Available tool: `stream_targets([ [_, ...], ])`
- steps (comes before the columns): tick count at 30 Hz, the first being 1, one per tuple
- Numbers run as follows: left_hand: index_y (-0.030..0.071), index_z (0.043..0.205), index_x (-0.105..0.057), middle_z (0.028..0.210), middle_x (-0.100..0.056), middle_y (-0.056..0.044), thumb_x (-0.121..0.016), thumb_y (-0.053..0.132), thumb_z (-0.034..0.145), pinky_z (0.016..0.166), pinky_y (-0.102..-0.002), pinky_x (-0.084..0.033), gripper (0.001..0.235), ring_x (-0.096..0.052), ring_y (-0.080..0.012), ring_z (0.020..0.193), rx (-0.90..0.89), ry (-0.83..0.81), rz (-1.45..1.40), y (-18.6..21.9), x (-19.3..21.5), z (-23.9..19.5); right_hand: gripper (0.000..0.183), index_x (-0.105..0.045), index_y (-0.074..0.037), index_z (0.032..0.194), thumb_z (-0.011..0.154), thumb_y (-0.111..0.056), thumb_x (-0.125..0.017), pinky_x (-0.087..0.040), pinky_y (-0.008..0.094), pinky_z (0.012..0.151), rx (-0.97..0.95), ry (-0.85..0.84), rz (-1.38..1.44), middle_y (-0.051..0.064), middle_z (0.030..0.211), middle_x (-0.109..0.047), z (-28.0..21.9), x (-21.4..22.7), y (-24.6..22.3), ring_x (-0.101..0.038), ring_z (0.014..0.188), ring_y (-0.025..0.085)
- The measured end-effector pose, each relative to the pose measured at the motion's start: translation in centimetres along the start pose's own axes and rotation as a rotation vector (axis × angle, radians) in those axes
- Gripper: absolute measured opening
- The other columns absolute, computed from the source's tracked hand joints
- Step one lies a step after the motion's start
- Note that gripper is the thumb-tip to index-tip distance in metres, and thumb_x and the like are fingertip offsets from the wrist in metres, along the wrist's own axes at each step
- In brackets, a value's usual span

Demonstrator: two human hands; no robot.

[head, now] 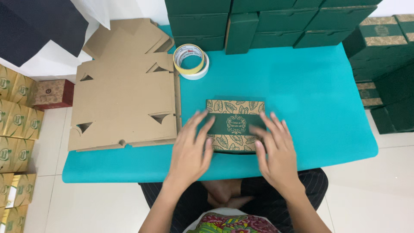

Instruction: The person assembles a flat cardboard piece into a rectangular box by folding the sides and tucking the flaps. They then place the finished box on a stack of similar boxes and begin assembling another one.

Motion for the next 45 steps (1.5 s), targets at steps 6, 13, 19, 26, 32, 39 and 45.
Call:
stream_targets([
  [6,0.002,0.154,-0.031,0.163,-0.026,-0.014,-0.034,0.020,0.097,0.122,-0.051,-0.006,0.059,-0.018,-0.0292,0.152,-0.012,-0.180,0.205,0.5,-5.0,3.6,0.055,-0.029,-0.008,0.155,0.107,-0.035,-0.027,-0.010,0.046,0.122,0.061,-0.178,-0.164,0.011,0.163,-0.025,3.4,-4.1,-1.3,-0.020,0.150,0.029],
  [13,-0.005,0.153,-0.024,0.162,-0.018,-0.023,-0.028,0.027,0.098,0.119,-0.051,-0.001,0.063,-0.013,-0.0332,0.151,0.241,-0.337,0.216,1.6,-3.5,4.3,0.057,-0.015,-0.005,0.158,0.106,-0.028,-0.021,-0.007,0.044,0.121,-0.104,-0.261,-0.155,0.015,0.165,-0.010,3.0,-3.0,-0.8,-0.011,0.150,0.031],
  [19,-0.007,0.155,0.001,0.161,0.001,-0.032,-0.029,0.004,0.094,0.107,-0.064,-0.033,0.069,-0.020,-0.0545,0.141,0.496,-0.236,-0.393,0.3,-2.8,2.0,0.058,-0.009,-0.005,0.158,0.103,-0.021,-0.023,-0.030,0.050,0.113,-0.314,-0.330,0.188,0.015,0.166,0.001,2.9,-0.5,-1.1,-0.020,0.146,0.041],
  [26,0.020,0.157,-0.014,0.166,-0.013,-0.005,-0.038,0.048,0.085,0.119,-0.046,-0.018,0.081,-0.013,-0.0213,0.153,0.784,0.028,-0.980,-1.6,-5.9,-4.9,0.072,-0.006,-0.017,0.155,0.097,-0.037,-0.045,-0.036,0.050,0.116,-0.492,-0.041,1.007,0.008,0.164,-0.010,-1.6,0.3,1.1,-0.035,0.145,0.032],
  [32,0.027,0.156,-0.018,0.164,-0.019,0.001,-0.034,0.051,0.086,0.121,-0.044,-0.017,0.076,-0.014,-0.0188,0.153,0.951,-0.056,-0.747,3.8,-3.0,-3.0,0.072,-0.007,-0.012,0.154,0.099,-0.029,-0.050,-0.028,0.046,0.121,-0.467,-0.091,1.003,0.012,0.163,-0.013,-3.2,-0.4,0.3,-0.025,0.148,0.031],
  [39,-0.001,0.154,-0.002,0.165,0.000,-0.018,-0.031,0.030,0.103,0.123,-0.040,-0.006,0.066,-0.002,-0.0280,0.153,0.138,-0.248,-0.699,5.4,-6.5,3.3,0.068,-0.016,-0.004,0.151,0.097,-0.034,-0.043,-0.024,0.041,0.119,-0.619,0.217,0.808,0.016,0.158,-0.031,-1.9,-1.2,7.5,-0.030,0.146,0.028],
  [45,-0.010,0.153,-0.005,0.158,-0.001,-0.037,-0.044,0.003,0.098,0.121,-0.060,-0.008,0.069,-0.005,-0.0516,0.148,-0.116,-0.345,-0.709,4.2,-18.7,14.1,0.057,-0.027,-0.008,0.153,0.108,-0.040,-0.043,-0.017,0.061,0.118,-0.702,0.373,0.531,0.034,0.151,-0.032,3.6,1.3,20.1,-0.026,0.142,0.051],
])
Point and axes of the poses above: each hand's wrist, its own z-axis towards the middle knuckle, its own x-axis out of the back of the hand, y = z × x, the point moved 1 cm from there along z, towards the middle knuckle
